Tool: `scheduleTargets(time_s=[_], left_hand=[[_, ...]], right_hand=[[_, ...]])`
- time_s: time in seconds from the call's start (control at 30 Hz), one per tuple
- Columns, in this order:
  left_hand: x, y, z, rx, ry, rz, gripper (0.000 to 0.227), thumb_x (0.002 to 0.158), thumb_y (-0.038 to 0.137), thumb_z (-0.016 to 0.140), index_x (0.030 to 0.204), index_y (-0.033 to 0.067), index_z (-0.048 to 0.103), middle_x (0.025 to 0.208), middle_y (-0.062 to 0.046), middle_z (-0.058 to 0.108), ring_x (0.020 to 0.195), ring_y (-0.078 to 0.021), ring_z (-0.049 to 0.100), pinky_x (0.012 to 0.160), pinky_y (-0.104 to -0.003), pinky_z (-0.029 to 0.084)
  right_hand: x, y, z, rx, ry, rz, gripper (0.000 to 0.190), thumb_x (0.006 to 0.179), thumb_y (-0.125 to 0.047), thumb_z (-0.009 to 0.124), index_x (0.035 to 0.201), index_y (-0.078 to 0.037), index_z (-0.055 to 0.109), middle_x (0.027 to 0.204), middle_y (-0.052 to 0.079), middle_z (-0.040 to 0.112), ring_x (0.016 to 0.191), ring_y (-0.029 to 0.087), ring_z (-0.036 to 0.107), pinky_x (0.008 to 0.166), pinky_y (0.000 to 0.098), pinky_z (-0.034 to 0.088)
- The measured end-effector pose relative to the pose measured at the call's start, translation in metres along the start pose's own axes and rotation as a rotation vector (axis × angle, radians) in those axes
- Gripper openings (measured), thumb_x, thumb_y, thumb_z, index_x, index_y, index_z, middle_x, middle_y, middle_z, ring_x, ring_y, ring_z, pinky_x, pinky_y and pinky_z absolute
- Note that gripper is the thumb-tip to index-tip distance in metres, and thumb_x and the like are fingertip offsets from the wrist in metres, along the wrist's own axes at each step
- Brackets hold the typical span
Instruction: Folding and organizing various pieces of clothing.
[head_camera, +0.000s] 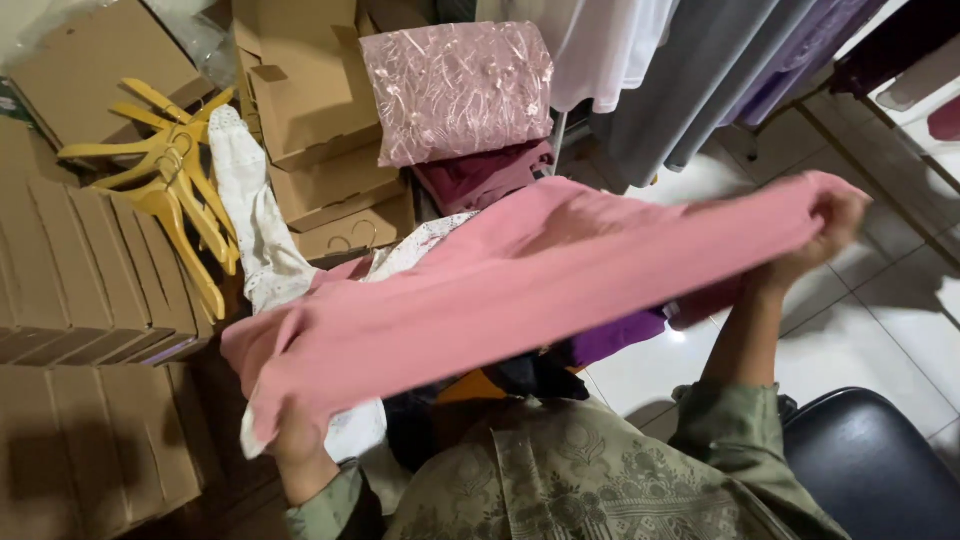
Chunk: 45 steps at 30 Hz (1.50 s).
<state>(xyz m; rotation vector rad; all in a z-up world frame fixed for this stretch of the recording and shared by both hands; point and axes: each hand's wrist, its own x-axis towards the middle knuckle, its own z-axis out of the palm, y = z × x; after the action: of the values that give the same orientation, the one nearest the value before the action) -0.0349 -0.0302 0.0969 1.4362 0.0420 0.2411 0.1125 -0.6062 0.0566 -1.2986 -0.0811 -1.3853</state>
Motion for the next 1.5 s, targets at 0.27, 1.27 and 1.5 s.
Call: scheduleTargets(time_s=[0.27, 1.27, 1.5], left_hand=[[0.037, -0.211, -0.043, 0.462, 0.015, -0.209, 0.060, 0.103, 0.047, 0.055, 0.139, 0.0000, 0.060, 0.132, -0.025, 0.067, 0.123, -0.0356, 0.065, 0.104, -0.036, 0.050], [-0.166, -0.215, -0.167, 0.758, 0.369, -0.602, 0.045, 0.080, 0.019, 0.074, 0.122, 0.0040, 0.072, 0.101, -0.018, 0.077, 0.089, -0.0264, 0.072, 0.081, -0.040, 0.054], [-0.186, -0.132, -0.218, 0.526, 0.114, -0.569, 0.053, 0.076, 0.002, 0.068, 0.129, 0.0016, 0.065, 0.110, -0.016, 0.076, 0.093, -0.0185, 0.070, 0.082, -0.031, 0.053]], right_hand=[[-0.112, 0.241, -0.026, -0.667, -0.704, 0.422, 0.026, 0.098, 0.000, 0.066, 0.124, -0.005, 0.067, 0.110, 0.013, 0.075, 0.096, 0.022, 0.070, 0.080, 0.0396, 0.059], [-0.147, 0.010, 0.049, -0.430, -1.693, 0.559, 0.043, 0.078, -0.010, 0.076, 0.120, -0.008, 0.067, 0.109, 0.015, 0.071, 0.099, 0.032, 0.070, 0.085, 0.0431, 0.056], [-0.168, -0.010, 0.075, -0.670, -2.065, 0.554, 0.046, 0.076, -0.009, 0.080, 0.120, -0.015, 0.072, 0.105, 0.014, 0.072, 0.096, 0.032, 0.070, 0.084, 0.0427, 0.057]])
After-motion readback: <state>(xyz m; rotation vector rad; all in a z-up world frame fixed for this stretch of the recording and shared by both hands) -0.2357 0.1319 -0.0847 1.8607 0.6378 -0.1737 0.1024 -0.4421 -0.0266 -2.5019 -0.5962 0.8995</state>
